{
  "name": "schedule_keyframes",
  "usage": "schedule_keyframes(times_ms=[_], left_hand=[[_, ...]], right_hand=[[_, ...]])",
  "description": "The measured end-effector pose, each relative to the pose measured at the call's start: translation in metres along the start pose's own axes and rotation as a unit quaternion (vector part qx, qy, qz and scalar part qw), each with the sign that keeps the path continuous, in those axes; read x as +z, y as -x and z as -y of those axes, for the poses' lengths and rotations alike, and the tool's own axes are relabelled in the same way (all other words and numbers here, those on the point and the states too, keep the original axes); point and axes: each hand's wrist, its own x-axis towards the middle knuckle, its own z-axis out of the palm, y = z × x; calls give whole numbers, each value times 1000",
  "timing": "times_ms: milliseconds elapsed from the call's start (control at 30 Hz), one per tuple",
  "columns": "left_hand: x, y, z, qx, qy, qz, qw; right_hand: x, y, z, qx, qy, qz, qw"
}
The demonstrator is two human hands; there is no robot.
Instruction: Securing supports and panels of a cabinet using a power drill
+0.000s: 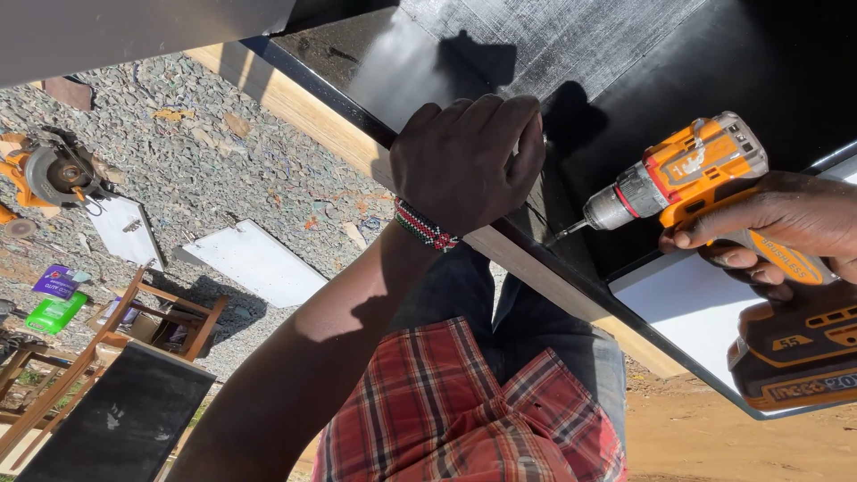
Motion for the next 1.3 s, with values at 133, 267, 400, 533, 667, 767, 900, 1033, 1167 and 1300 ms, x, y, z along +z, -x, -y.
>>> schedule_keyframes(times_ms=[133,267,400,533,667,767,900,1033,1167,1300], left_hand=[[4,1,-1,-6,-8,5,1000],[4,0,-1,-7,-7,0,1000],[5,0,-3,-14,-11,3,1000],[3,-2,-4,-9,-20,5,1000],[2,-3,-3,-13,-20,-7,1000],[3,-2,-2,-7,-15,-8,1000],[3,-1,-2,-2,-5,-6,1000],[4,-1,-1,8,9,-20,1000],[2,0,-1,6,9,-12,1000],[2,-2,-1,10,16,-23,1000]], right_hand=[[-4,7,-1,-9,-3,-13,1000],[-7,5,-1,0,-8,8,1000],[-3,9,3,-2,-15,-12,1000],[-2,-1,3,13,-17,-51,998],[-5,-15,-5,5,-17,-81,997],[-4,-11,-2,37,-26,-81,996],[-9,-20,-9,48,-62,-34,996],[-5,-15,-5,28,-71,-33,997],[-10,-29,-13,71,-68,-31,995],[4,-13,0,22,-85,-44,995]])
